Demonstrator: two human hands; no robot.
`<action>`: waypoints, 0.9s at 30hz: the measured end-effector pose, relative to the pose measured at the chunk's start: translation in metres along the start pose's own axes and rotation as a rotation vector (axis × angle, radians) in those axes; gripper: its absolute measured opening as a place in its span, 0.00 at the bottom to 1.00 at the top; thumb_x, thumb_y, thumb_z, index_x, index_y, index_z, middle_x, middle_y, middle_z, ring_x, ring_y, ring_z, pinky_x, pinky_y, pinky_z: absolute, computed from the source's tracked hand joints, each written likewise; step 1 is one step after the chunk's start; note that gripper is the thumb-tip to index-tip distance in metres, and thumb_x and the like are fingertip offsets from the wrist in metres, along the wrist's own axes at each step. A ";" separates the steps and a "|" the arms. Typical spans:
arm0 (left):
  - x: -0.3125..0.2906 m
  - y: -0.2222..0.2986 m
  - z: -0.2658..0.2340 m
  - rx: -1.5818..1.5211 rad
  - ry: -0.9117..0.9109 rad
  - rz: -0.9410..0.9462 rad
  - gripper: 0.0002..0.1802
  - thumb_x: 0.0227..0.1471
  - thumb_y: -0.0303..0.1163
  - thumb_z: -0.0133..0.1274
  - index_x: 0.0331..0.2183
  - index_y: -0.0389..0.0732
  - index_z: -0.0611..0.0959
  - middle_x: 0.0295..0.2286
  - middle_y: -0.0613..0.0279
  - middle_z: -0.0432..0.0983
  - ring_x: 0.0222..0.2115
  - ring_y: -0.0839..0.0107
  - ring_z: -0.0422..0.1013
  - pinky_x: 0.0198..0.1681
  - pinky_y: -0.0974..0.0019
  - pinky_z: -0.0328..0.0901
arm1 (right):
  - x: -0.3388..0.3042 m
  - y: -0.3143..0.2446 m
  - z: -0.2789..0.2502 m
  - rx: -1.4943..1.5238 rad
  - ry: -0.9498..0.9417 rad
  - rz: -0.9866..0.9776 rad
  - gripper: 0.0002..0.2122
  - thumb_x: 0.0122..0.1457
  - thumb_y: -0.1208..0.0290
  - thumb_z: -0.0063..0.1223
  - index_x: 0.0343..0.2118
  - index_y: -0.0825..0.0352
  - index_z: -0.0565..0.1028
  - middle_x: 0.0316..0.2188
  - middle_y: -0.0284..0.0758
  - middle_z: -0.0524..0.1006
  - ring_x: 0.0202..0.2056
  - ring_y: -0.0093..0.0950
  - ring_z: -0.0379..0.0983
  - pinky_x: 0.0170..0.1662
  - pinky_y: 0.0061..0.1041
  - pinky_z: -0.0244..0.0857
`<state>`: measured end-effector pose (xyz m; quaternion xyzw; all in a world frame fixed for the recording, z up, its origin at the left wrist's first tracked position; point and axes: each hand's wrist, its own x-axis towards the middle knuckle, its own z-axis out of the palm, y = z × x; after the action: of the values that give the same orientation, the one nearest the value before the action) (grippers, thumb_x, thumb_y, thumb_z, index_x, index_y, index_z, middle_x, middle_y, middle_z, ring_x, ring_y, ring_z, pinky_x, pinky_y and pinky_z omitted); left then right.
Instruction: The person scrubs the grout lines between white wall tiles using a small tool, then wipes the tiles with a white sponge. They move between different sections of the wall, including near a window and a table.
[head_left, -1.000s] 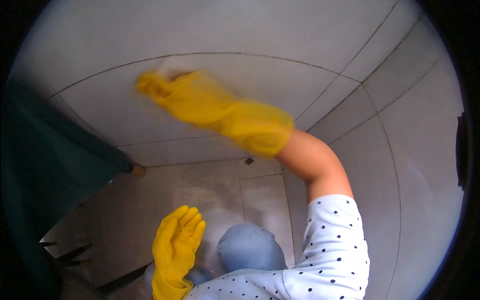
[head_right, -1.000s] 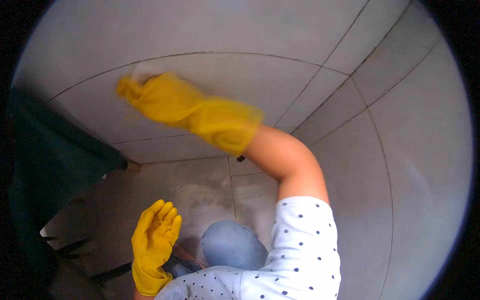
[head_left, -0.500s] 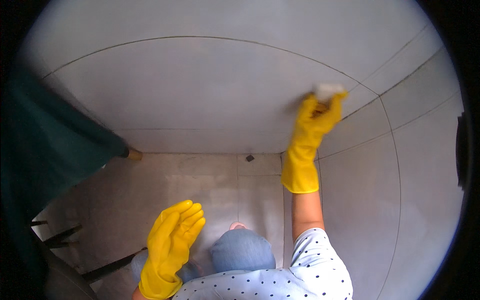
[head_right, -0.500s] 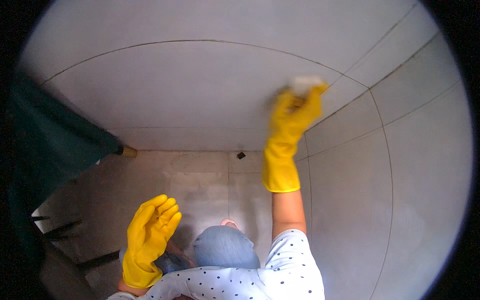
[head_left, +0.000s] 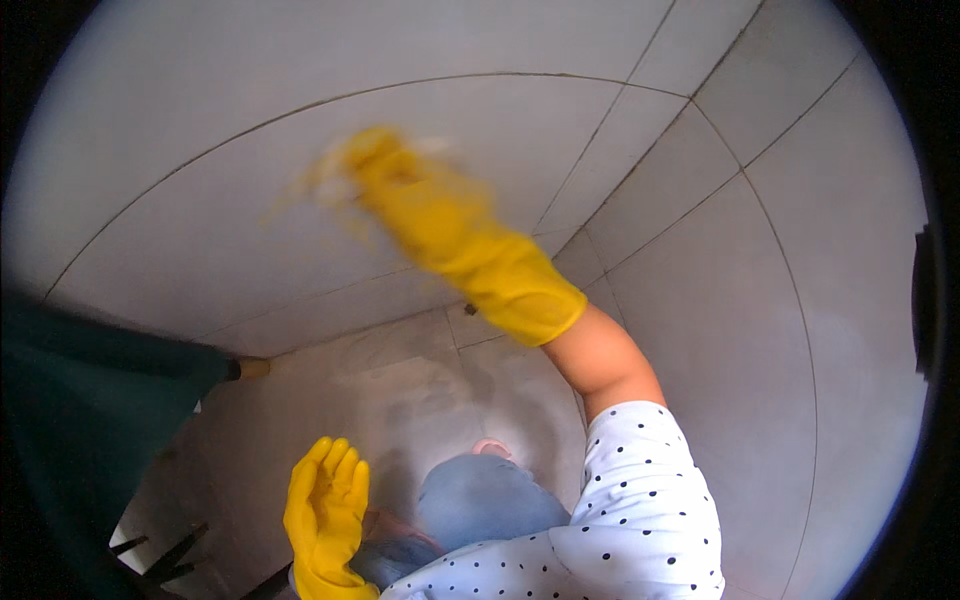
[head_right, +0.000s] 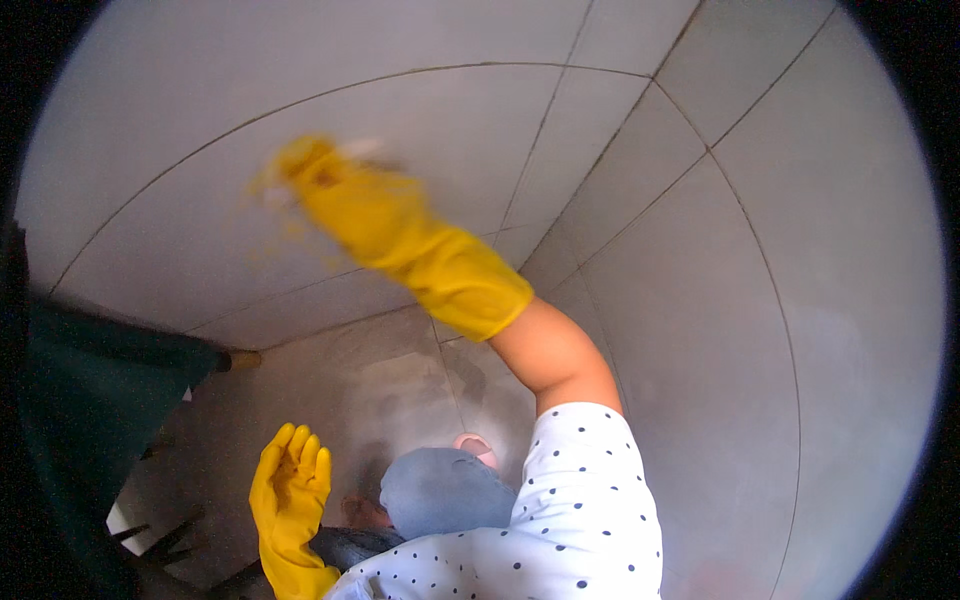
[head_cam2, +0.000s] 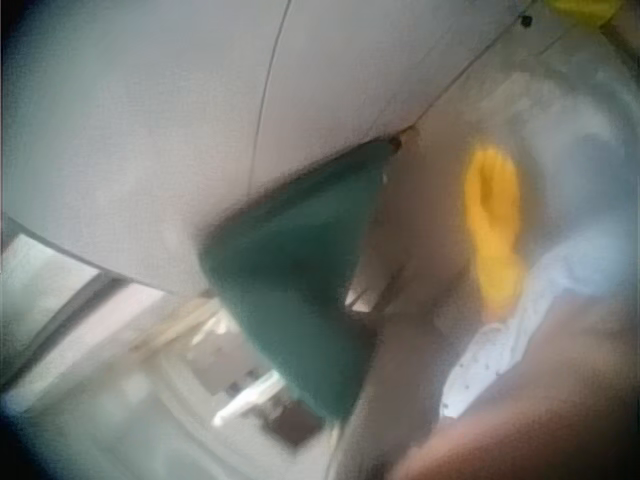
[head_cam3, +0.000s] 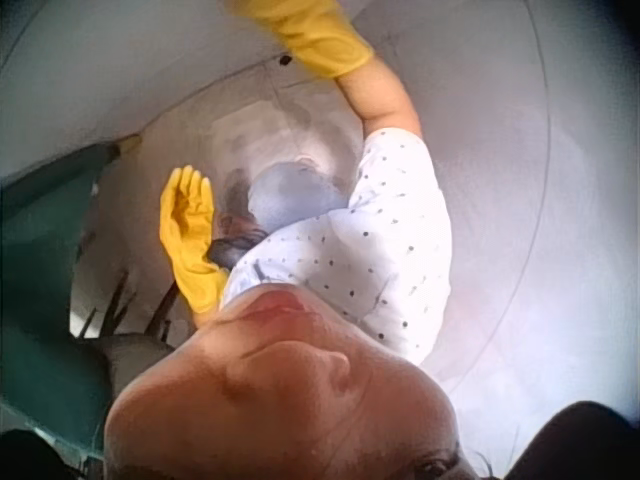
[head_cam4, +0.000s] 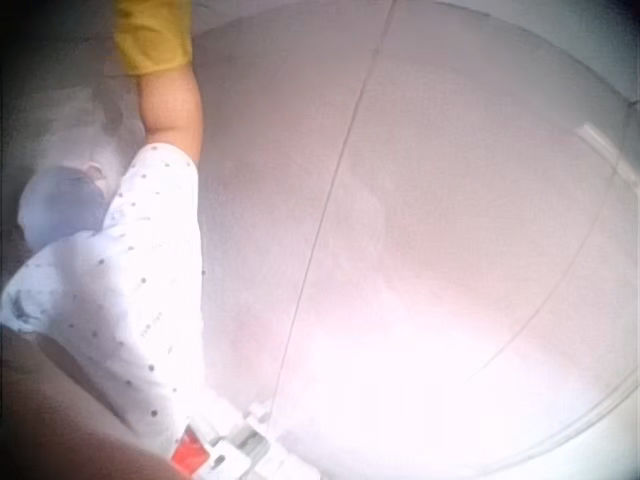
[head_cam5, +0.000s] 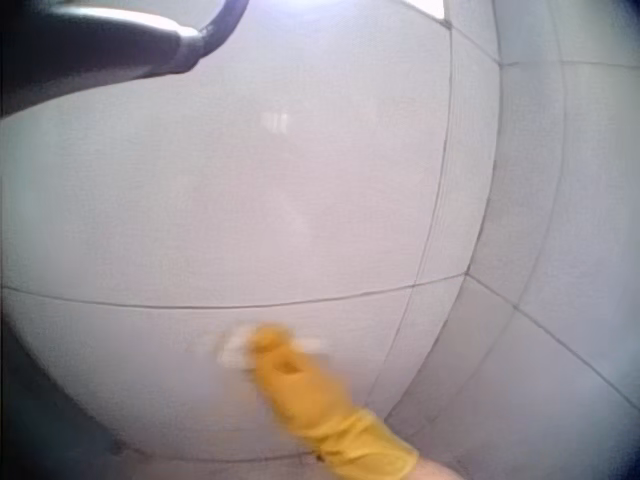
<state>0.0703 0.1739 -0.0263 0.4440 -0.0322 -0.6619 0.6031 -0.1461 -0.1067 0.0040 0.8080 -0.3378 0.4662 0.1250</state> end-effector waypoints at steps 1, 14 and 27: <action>0.002 -0.001 -0.002 -0.028 0.014 -0.024 0.22 0.63 0.39 0.48 0.54 0.36 0.74 0.53 0.48 0.69 0.54 0.57 0.68 0.59 0.56 0.62 | -0.006 0.021 -0.021 -0.056 0.069 -0.006 0.19 0.57 0.74 0.55 0.51 0.67 0.67 0.43 0.44 0.74 0.36 0.45 0.74 0.38 0.36 0.71; 0.052 -0.009 -0.010 0.066 0.068 -0.220 0.21 0.58 0.41 0.53 0.49 0.37 0.79 0.47 0.52 0.75 0.48 0.59 0.71 0.55 0.56 0.65 | -0.039 0.094 -0.067 -0.006 0.877 0.593 0.20 0.57 0.67 0.62 0.49 0.70 0.70 0.42 0.40 0.72 0.40 0.32 0.69 0.43 0.28 0.66; 0.049 -0.013 0.007 0.063 0.049 -0.143 0.23 0.58 0.43 0.54 0.49 0.36 0.79 0.48 0.50 0.74 0.49 0.60 0.72 0.55 0.58 0.67 | -0.017 0.099 -0.069 -0.353 0.765 0.368 0.18 0.57 0.70 0.61 0.47 0.71 0.71 0.38 0.40 0.73 0.35 0.35 0.70 0.40 0.30 0.66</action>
<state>0.0614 0.1334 -0.0564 0.4799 -0.0064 -0.6911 0.5404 -0.2635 -0.1371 0.0152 0.4708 -0.4795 0.6808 0.2916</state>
